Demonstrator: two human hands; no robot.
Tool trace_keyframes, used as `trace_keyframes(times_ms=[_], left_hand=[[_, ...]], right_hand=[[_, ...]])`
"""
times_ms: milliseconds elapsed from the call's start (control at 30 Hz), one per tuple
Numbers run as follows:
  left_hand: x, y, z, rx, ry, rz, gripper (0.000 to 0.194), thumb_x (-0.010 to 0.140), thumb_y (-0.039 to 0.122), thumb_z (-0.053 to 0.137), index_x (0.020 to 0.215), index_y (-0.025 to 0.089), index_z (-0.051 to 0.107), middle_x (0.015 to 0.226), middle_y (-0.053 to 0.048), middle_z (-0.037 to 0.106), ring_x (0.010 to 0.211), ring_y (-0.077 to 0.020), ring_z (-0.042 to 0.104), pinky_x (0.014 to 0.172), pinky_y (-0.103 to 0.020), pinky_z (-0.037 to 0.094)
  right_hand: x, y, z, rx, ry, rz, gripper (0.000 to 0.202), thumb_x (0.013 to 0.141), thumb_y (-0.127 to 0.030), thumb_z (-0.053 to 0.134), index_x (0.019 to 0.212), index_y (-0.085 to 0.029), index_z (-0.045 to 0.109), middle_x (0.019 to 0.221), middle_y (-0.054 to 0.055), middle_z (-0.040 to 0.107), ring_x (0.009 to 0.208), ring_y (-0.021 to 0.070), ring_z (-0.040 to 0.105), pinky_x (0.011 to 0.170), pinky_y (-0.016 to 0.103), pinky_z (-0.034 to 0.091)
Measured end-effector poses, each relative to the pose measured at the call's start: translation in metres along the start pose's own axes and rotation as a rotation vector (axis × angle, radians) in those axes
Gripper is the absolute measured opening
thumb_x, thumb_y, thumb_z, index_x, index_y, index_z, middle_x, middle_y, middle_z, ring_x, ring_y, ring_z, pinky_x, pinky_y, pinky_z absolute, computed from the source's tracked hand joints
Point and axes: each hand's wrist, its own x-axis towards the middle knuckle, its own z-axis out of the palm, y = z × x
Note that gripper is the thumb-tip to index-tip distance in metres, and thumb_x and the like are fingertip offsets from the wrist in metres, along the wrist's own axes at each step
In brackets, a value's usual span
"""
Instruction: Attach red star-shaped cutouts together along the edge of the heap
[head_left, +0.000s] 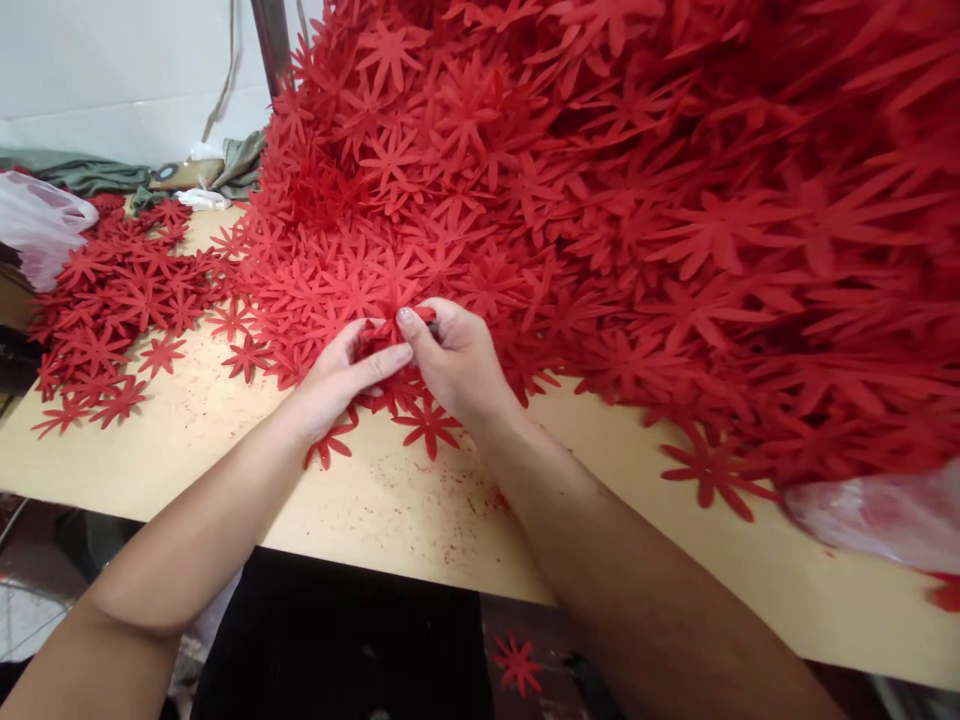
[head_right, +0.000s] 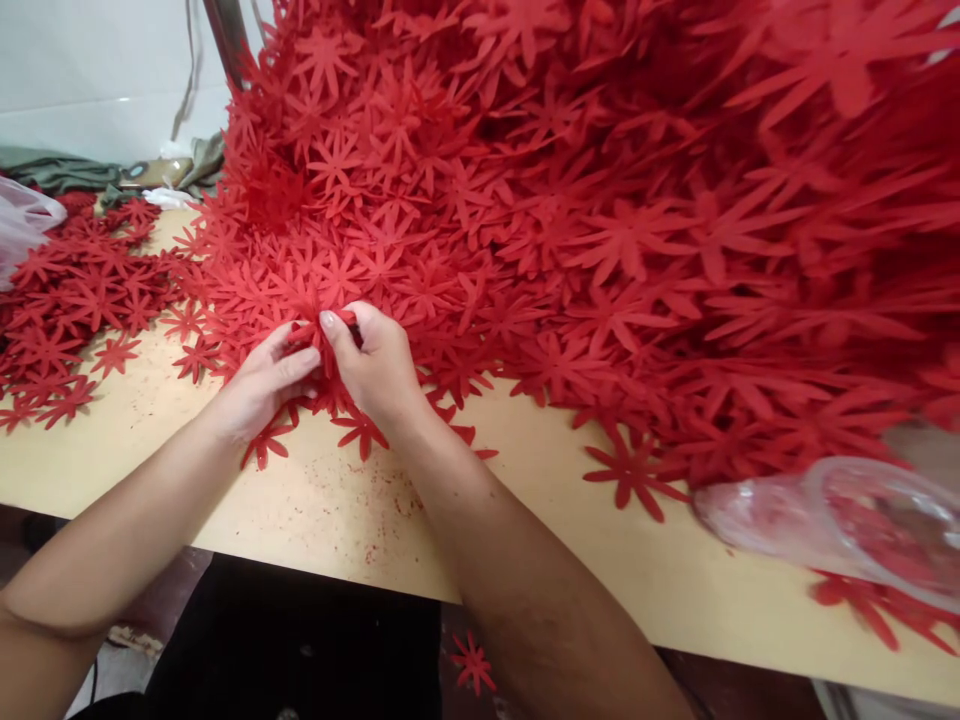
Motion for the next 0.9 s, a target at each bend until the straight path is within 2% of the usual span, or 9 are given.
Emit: trace_keyframes(times_ms=[67, 133, 233, 367, 467, 533, 700, 800, 900], left_hand=[[0.002, -0.004, 0.002, 0.017, 0.013, 0.071, 0.033, 0.059, 0.03, 0.081, 0.084, 0.018, 0.062, 0.076, 0.003, 0.064, 0.064, -0.0071, 0.056, 0.062, -0.021, 0.046], [0.005, -0.008, 0.002, 0.023, 0.078, 0.135, 0.027, 0.061, 0.028, 0.08, 0.078, 0.018, 0.062, 0.071, 0.004, 0.063, 0.065, -0.0071, 0.056, 0.069, -0.022, 0.047], [0.009, -0.01, 0.0, 0.051, 0.155, 0.195, 0.02, 0.064, 0.025, 0.077, 0.075, 0.018, 0.062, 0.068, 0.005, 0.063, 0.066, -0.0075, 0.056, 0.071, -0.022, 0.047], [0.009, -0.011, -0.003, 0.103, 0.144, 0.227, 0.013, 0.068, 0.023, 0.072, 0.075, 0.017, 0.063, 0.067, 0.004, 0.063, 0.065, -0.0075, 0.057, 0.071, -0.022, 0.046], [0.008, -0.013, -0.002, 0.118, 0.066, 0.225, 0.016, 0.068, 0.026, 0.073, 0.075, 0.016, 0.063, 0.071, 0.003, 0.066, 0.069, -0.0084, 0.059, 0.074, -0.023, 0.047], [0.009, -0.014, -0.001, 0.113, 0.063, 0.222, 0.019, 0.068, 0.03, 0.074, 0.074, 0.016, 0.062, 0.071, 0.002, 0.066, 0.068, -0.0085, 0.058, 0.074, -0.023, 0.047], [0.009, -0.014, 0.0, 0.078, 0.033, 0.203, 0.027, 0.065, 0.036, 0.077, 0.078, 0.017, 0.063, 0.073, 0.002, 0.065, 0.072, -0.0094, 0.059, 0.076, -0.024, 0.046], [0.008, -0.013, -0.001, 0.129, 0.083, 0.177, 0.026, 0.063, 0.034, 0.078, 0.07, 0.017, 0.059, 0.063, 0.006, 0.058, 0.06, -0.0063, 0.052, 0.066, -0.022, 0.043], [0.009, -0.013, -0.003, 0.145, 0.144, 0.184, 0.024, 0.062, 0.028, 0.079, 0.072, 0.017, 0.06, 0.065, 0.006, 0.059, 0.061, -0.006, 0.052, 0.068, -0.021, 0.044]], right_hand=[[-0.002, 0.003, 0.004, 0.0, 0.013, -0.012, 0.026, 0.081, -0.038, 0.059, 0.066, -0.02, 0.047, 0.06, -0.004, 0.046, 0.057, 0.0092, 0.042, 0.059, 0.027, 0.036], [-0.003, 0.005, 0.008, -0.03, 0.031, -0.006, 0.021, 0.08, -0.034, 0.06, 0.07, -0.021, 0.048, 0.064, -0.003, 0.05, 0.06, 0.0098, 0.044, 0.062, 0.028, 0.038], [-0.004, 0.006, 0.012, -0.015, 0.039, 0.021, 0.018, 0.078, -0.033, 0.062, 0.077, -0.021, 0.048, 0.074, -0.001, 0.055, 0.069, 0.0118, 0.05, 0.069, 0.029, 0.043], [-0.002, 0.004, 0.009, 0.082, 0.044, 0.005, 0.033, 0.067, -0.03, 0.073, 0.091, -0.022, 0.052, 0.092, 0.002, 0.058, 0.084, 0.0137, 0.055, 0.077, 0.03, 0.047], [0.0, -0.001, 0.004, 0.146, -0.071, 0.064, 0.026, 0.065, -0.032, 0.074, 0.079, -0.021, 0.055, 0.077, 0.0, 0.057, 0.072, 0.0117, 0.053, 0.069, 0.028, 0.047], [0.0, -0.005, 0.003, 0.214, -0.11, 0.094, 0.025, 0.068, -0.038, 0.072, 0.07, -0.02, 0.055, 0.068, -0.002, 0.056, 0.065, 0.0108, 0.052, 0.065, 0.028, 0.047], [0.0, -0.006, 0.004, 0.244, -0.005, 0.104, 0.028, 0.073, -0.044, 0.067, 0.064, -0.02, 0.054, 0.063, -0.002, 0.056, 0.065, 0.0112, 0.055, 0.067, 0.028, 0.05], [0.006, 0.002, -0.002, 0.206, 0.091, 0.099, 0.029, 0.075, -0.045, 0.066, 0.067, -0.021, 0.051, 0.057, -0.004, 0.051, 0.057, 0.0102, 0.052, 0.057, 0.026, 0.046], [0.012, 0.008, -0.009, 0.221, 0.16, 0.101, 0.032, 0.075, -0.048, 0.066, 0.069, -0.022, 0.048, 0.054, -0.005, 0.049, 0.05, 0.0089, 0.048, 0.051, 0.025, 0.041]])
